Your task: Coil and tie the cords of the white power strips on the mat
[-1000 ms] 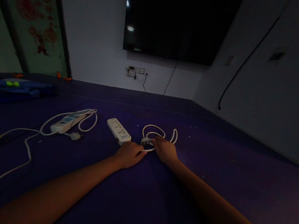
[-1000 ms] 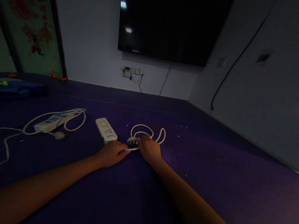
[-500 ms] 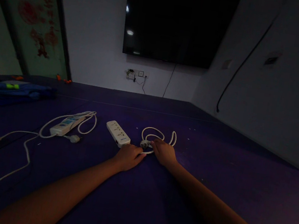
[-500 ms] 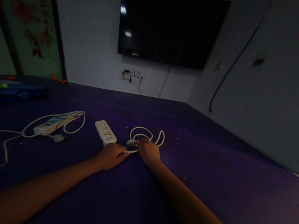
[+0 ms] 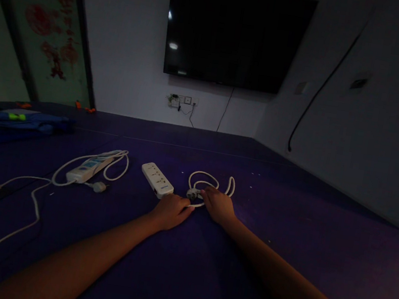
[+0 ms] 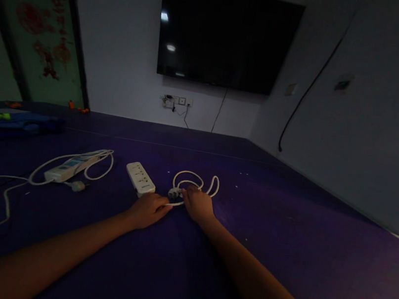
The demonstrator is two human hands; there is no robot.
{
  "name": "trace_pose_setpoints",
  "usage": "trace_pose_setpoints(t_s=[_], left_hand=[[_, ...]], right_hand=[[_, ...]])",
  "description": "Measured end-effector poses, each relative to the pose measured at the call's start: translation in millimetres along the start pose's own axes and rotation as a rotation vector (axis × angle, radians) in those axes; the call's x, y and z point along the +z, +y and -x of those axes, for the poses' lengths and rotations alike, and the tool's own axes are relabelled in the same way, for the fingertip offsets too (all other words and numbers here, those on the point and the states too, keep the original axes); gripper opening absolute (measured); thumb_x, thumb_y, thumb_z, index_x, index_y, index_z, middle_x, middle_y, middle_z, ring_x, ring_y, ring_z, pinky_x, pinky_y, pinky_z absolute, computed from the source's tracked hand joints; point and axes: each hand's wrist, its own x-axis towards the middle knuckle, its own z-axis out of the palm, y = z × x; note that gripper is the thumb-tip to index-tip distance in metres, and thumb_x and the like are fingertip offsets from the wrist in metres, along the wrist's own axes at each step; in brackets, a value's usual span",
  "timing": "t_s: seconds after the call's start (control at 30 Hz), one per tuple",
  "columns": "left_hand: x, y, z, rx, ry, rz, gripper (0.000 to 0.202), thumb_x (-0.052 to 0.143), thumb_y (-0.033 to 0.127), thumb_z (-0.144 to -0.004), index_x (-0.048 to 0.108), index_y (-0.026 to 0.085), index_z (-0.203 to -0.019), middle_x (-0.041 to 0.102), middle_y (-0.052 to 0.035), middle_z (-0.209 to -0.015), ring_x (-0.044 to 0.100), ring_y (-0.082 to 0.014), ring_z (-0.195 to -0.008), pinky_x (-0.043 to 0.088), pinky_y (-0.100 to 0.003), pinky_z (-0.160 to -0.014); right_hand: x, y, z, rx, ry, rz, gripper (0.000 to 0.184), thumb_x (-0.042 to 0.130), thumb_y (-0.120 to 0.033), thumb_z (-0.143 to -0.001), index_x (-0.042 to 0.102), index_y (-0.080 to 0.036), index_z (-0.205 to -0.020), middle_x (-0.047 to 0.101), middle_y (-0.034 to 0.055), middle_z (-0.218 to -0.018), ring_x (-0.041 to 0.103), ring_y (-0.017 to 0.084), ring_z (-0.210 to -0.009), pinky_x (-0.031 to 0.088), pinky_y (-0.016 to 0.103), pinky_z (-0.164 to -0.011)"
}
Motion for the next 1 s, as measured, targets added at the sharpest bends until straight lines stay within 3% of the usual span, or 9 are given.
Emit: trace_pose_setpoints(t_s=[1.0], left_hand=[[-1.5, 0.9, 0.3, 0.0, -0.001, 0.01, 0.037, 0.034, 0.038, -0.088, 0.058, 0.017, -0.069, 0.059, -0.0029, -0.061, 0.053, -0.0146, -0.058, 0.032, -0.025, -0.056]], right_hand=[[3.8, 2.2, -0.5, -0.023, 0.036, -0.024, 0.044, 0.019, -0.039, -0.093, 0.056, -0.017, -0.1, 0.063, 0.0093, -0.097, 0.061, 0.018, -0.086, 0.039, 0.023, -0.063]])
